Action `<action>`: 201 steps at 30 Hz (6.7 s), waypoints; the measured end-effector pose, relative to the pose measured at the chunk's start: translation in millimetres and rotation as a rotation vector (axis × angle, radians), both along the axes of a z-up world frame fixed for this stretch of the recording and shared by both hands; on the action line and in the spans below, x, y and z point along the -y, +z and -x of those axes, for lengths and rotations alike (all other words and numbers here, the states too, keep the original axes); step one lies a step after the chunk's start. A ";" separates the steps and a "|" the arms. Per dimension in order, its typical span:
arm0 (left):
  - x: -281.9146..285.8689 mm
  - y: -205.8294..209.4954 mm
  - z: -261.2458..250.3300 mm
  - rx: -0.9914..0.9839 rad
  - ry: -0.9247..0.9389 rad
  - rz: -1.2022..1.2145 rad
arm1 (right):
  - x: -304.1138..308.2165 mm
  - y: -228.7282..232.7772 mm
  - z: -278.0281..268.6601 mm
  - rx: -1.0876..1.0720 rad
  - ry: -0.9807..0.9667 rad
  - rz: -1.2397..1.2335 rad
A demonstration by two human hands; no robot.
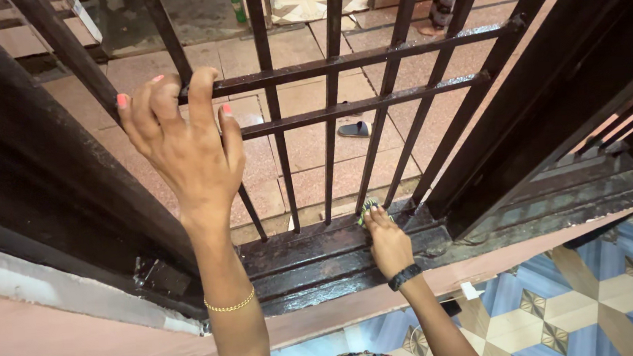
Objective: The person wipes the lower horizontal bar of a metal security gate using a small green cloth. They hold the vertical bars with their left hand for stability while scrubbing the horizontal bar with their right hand. The person moves along the length of the gate, repeatedly wiping the same section.
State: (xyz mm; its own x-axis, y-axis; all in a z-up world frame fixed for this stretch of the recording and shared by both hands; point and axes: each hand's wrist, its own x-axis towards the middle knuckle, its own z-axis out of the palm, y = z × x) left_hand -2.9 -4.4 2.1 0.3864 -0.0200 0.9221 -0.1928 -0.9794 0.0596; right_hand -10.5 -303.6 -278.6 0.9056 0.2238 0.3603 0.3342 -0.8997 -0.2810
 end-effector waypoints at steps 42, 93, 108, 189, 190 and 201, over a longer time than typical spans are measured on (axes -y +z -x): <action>-12.5 -19.5 -11.9 0.029 0.062 -0.026 | 1.7 -15.7 8.4 0.035 -0.025 -0.034; -31.5 -40.7 -24.9 0.038 0.178 -0.137 | -0.7 -9.6 -2.8 0.104 0.018 -0.046; -20.2 -31.2 -22.8 0.019 0.149 -0.063 | 2.1 -10.9 -0.6 0.059 0.017 -0.058; -8.4 -5.6 -1.0 -0.011 0.093 -0.049 | 1.0 -10.4 4.9 0.081 -0.011 -0.043; -8.6 -6.1 -2.2 -0.010 0.102 -0.053 | 1.3 -8.1 4.6 0.087 0.000 -0.048; -12.6 -12.6 -13.0 0.027 0.254 -0.164 | -3.5 -4.6 -13.7 0.052 -0.015 -0.051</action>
